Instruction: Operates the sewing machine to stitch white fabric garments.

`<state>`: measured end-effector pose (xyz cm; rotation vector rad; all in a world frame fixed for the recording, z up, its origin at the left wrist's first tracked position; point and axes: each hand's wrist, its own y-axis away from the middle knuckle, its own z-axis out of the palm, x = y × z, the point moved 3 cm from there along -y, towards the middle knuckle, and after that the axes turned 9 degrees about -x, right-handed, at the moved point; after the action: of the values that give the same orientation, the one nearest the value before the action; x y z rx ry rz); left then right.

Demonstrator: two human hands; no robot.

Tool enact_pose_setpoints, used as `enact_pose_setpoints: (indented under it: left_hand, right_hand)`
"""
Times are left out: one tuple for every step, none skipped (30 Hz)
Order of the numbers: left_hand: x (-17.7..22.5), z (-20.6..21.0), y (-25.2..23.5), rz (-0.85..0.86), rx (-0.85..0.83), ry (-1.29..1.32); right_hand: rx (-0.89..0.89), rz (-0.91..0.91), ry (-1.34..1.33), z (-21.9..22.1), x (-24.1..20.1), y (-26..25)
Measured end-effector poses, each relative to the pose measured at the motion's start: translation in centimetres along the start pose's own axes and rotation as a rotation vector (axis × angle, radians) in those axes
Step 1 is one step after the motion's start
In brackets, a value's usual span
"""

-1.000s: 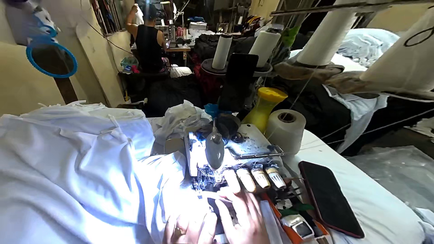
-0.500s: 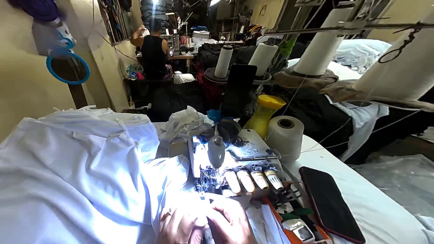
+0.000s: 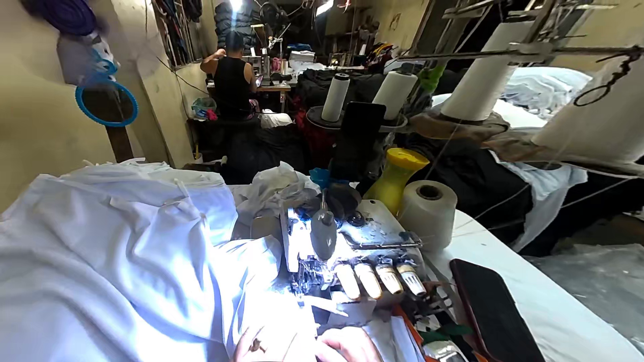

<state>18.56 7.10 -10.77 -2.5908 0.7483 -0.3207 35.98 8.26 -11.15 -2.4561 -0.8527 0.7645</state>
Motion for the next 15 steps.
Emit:
enact_pose_setpoints:
  left_hand:
    - [-0.2, -0.1, -0.2, -0.013, -0.019, 0.035]
    - [-0.4, -0.3, -0.5, -0.027, -0.037, 0.075]
    - [-0.7, -0.4, -1.0, -0.042, -0.062, 0.108]
    - [-1.2, -0.4, -1.6, -0.060, -0.085, 0.136]
    - [-1.7, -0.3, -2.4, -0.078, -0.102, 0.150]
    - [-2.4, -0.3, -3.3, -0.107, -0.126, 0.173]
    - [-3.0, -0.2, -4.3, -0.147, -0.170, 0.212]
    - [-3.6, -0.3, -5.3, -0.194, -0.234, 0.256]
    - [-4.2, -0.3, -6.3, -0.244, -0.308, 0.283]
    - [-4.7, -0.3, -7.0, -0.287, -0.378, 0.285]
    - [-5.1, -0.2, -7.4, -0.313, -0.408, 0.270]
    - [-5.4, 0.0, -7.4, -0.320, -0.362, 0.246]
    - [-5.6, 0.4, -7.0, -0.317, -0.257, 0.229]
    - [-5.7, 0.5, -6.4, -0.319, -0.145, 0.239]
    - [-5.6, 0.3, -5.7, -0.331, -0.091, 0.264]
  right_hand:
    - [-0.009, 0.007, -0.003, 0.1, 0.0, -0.2]
    - [-0.020, 0.020, -0.004, 0.1, 0.0, -0.5]
    - [-0.039, 0.036, -0.001, 0.2, 0.1, -1.0]
    - [-0.063, 0.050, 0.001, 0.3, 0.3, -1.6]
    - [-0.080, 0.060, 0.002, 0.4, 0.4, -2.2]
    - [-0.089, 0.066, 0.003, 0.5, 0.4, -2.8]
    - [-0.094, 0.066, 0.004, 0.7, 0.4, -3.1]
    - [-0.100, 0.067, -0.003, 0.8, 0.3, -3.2]
    - [-0.105, 0.074, -0.014, 0.9, 0.0, -3.2]
    - [-0.107, 0.085, -0.016, 0.9, -0.3, -2.9]
    - [-0.102, 0.093, -0.022, 0.8, -0.6, -2.7]
    - [-0.100, 0.104, -0.030, 0.7, -0.8, -2.4]
    - [-0.099, 0.114, -0.042, 0.4, -0.9, -2.2]
    - [-0.102, 0.122, -0.054, 0.1, -0.9, -2.1]
    - [-0.104, 0.128, -0.069, -0.1, -0.9, -2.0]
